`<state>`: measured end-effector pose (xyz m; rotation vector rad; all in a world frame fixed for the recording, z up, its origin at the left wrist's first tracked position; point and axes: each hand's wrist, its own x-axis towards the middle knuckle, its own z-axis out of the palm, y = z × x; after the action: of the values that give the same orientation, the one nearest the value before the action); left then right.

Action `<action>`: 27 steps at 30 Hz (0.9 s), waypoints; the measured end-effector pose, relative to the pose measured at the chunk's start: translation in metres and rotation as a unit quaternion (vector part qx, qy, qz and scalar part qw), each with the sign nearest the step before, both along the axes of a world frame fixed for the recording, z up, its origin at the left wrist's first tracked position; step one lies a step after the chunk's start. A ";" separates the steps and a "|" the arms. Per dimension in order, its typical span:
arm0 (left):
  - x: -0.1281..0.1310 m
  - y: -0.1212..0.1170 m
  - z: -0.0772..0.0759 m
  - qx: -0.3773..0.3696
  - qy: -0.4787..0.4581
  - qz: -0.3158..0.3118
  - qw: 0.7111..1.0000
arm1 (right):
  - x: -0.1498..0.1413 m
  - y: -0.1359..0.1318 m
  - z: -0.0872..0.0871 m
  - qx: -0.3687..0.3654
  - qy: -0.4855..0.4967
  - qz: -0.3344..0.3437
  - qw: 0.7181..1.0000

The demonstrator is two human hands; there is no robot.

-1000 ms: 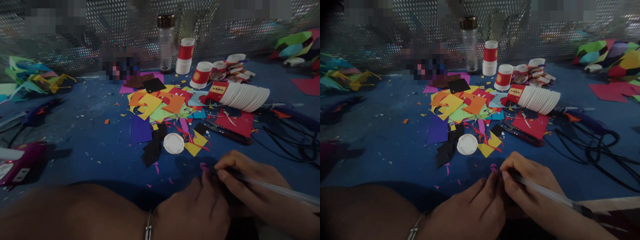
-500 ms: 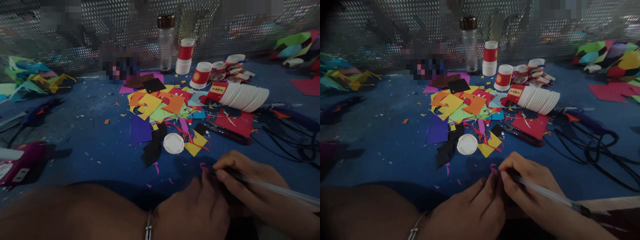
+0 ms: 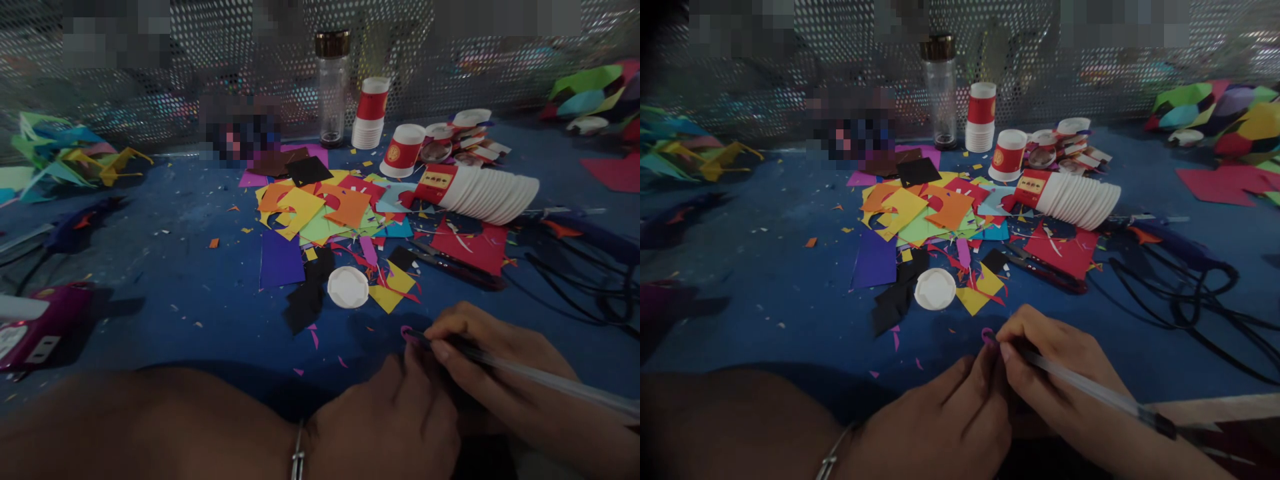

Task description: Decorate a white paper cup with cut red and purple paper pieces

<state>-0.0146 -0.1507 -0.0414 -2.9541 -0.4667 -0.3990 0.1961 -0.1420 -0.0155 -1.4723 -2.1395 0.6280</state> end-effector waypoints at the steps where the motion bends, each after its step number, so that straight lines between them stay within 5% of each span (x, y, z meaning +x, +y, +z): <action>1: 0.000 0.000 0.000 0.000 -0.002 0.001 1.000 | -0.001 0.000 0.000 -0.002 0.001 -0.001 1.000; 9: -0.001 0.000 -0.002 -0.002 -0.011 0.009 1.000 | -0.003 -0.001 0.002 -0.023 0.012 -0.021 0.999; 27: 0.000 0.006 0.022 0.004 -0.018 0.014 1.000 | 0.009 0.006 0.000 0.126 -0.057 -0.036 0.990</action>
<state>-0.0142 -0.1449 -0.0192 -2.9332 -0.5077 -0.4498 0.2049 -0.1357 -0.0159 -1.4662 -2.1478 0.2419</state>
